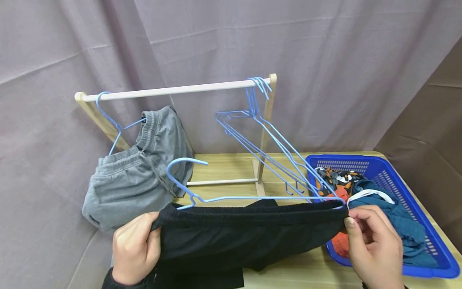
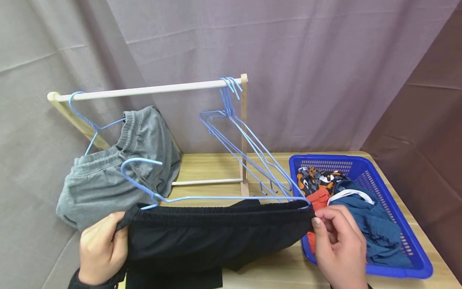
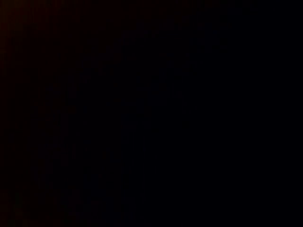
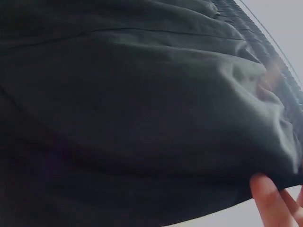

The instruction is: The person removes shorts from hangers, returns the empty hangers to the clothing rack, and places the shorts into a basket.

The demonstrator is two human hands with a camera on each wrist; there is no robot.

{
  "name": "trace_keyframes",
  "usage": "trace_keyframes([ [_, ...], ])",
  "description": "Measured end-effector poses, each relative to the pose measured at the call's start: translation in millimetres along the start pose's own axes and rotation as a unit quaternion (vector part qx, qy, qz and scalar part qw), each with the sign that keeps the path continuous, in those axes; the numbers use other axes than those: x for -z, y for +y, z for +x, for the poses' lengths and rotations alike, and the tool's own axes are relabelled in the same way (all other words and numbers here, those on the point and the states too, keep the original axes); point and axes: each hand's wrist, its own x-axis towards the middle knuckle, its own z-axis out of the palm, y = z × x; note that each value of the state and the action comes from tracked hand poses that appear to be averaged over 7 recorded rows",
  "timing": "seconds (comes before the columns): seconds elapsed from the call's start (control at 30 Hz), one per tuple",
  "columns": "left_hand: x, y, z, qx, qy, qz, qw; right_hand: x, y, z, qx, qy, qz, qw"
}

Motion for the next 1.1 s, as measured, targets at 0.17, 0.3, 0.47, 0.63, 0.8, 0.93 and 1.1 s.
trace_keyframes([
  [0.17,0.1,-1.6,1.4,0.010,0.016,-0.004,0.9998,-1,6,-3.9,0.020,-0.084,0.027,0.9959],
  [0.3,0.8,-2.4,3.7,-0.004,0.024,-0.017,0.9996,-2,8,-7.1,0.034,-0.130,0.040,0.9902],
  [0.47,0.1,-1.1,4.5,-0.014,0.021,-0.026,0.9993,0,9,-9.6,0.044,-0.167,0.039,0.9841],
  [0.63,-1.2,0.7,4.7,-0.013,0.007,-0.033,0.9993,4,10,-7.3,0.054,-0.187,0.005,0.9808],
  [0.8,-3.9,3.6,5.9,-0.019,-0.021,-0.034,0.9990,17,8,-2.3,0.022,-0.157,0.028,0.9869],
  [0.93,-5.9,6.0,5.7,-0.026,-0.055,-0.030,0.9977,26,5,4.5,0.020,-0.109,0.072,0.9913],
  [1.1,-7.8,8.2,3.5,-0.028,-0.079,-0.038,0.9957,32,3,14.3,0.074,-0.105,0.077,0.9888],
])
